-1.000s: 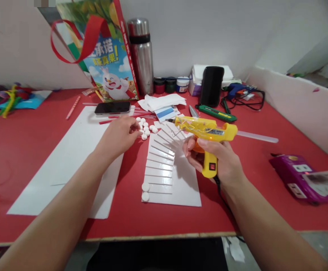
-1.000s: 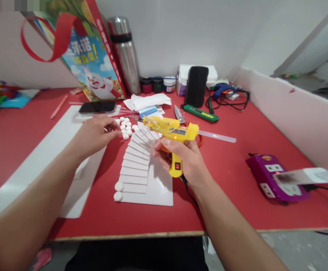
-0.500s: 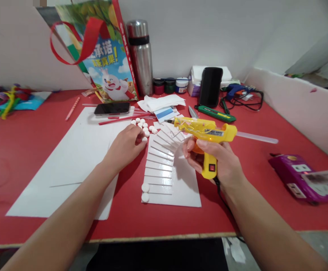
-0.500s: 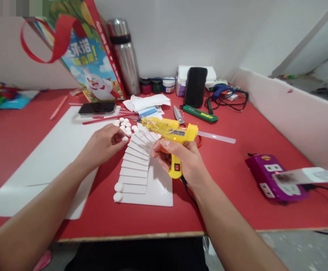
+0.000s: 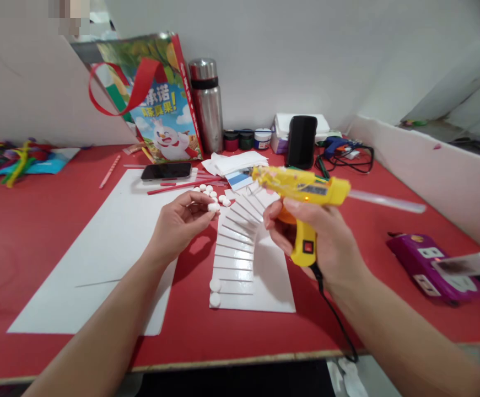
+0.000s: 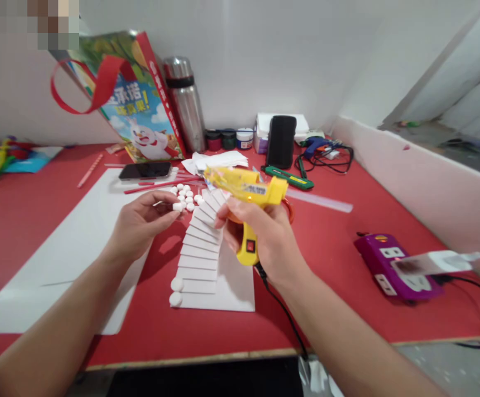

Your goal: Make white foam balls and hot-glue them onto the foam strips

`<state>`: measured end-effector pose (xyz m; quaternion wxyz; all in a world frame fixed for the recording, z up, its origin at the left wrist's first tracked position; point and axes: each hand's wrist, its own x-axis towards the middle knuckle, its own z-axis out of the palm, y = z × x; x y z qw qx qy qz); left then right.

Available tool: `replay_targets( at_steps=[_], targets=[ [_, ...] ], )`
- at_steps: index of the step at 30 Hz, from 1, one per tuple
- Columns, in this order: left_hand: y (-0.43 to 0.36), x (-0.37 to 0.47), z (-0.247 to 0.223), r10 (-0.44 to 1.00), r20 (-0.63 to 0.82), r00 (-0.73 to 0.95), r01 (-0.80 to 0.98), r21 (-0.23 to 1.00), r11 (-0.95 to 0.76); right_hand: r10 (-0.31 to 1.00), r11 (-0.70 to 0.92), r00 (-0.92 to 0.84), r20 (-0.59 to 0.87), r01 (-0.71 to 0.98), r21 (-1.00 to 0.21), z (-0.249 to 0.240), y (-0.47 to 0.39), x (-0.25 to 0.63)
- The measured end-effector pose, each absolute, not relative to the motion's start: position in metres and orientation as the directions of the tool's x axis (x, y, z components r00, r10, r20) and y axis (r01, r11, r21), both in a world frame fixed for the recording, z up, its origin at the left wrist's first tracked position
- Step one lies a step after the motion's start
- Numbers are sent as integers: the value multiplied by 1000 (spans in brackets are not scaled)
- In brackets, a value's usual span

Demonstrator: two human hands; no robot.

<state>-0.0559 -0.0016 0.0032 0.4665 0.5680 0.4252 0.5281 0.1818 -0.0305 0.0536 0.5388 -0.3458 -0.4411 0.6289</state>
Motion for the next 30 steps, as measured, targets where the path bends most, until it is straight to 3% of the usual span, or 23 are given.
replay_targets(
  at_steps=[5,13,22,30],
  targets=[
    [1,-63,6,985,-89,150,-408,901,144,985,41,-136,107,-418,-908,92,-20,168],
    [0,-62,4,950,-246,192,-536,785,311,985,57,-124,117,-411,-910,37,-14,160],
    [0,-62,2,980,-109,166,-403,900,168,919,-71,-389,60,-312,-947,28,-12,178],
    [2,-66,1,989,-57,136,-406,907,108,906,-162,-421,-45,-247,-955,21,-11,178]
  ],
)
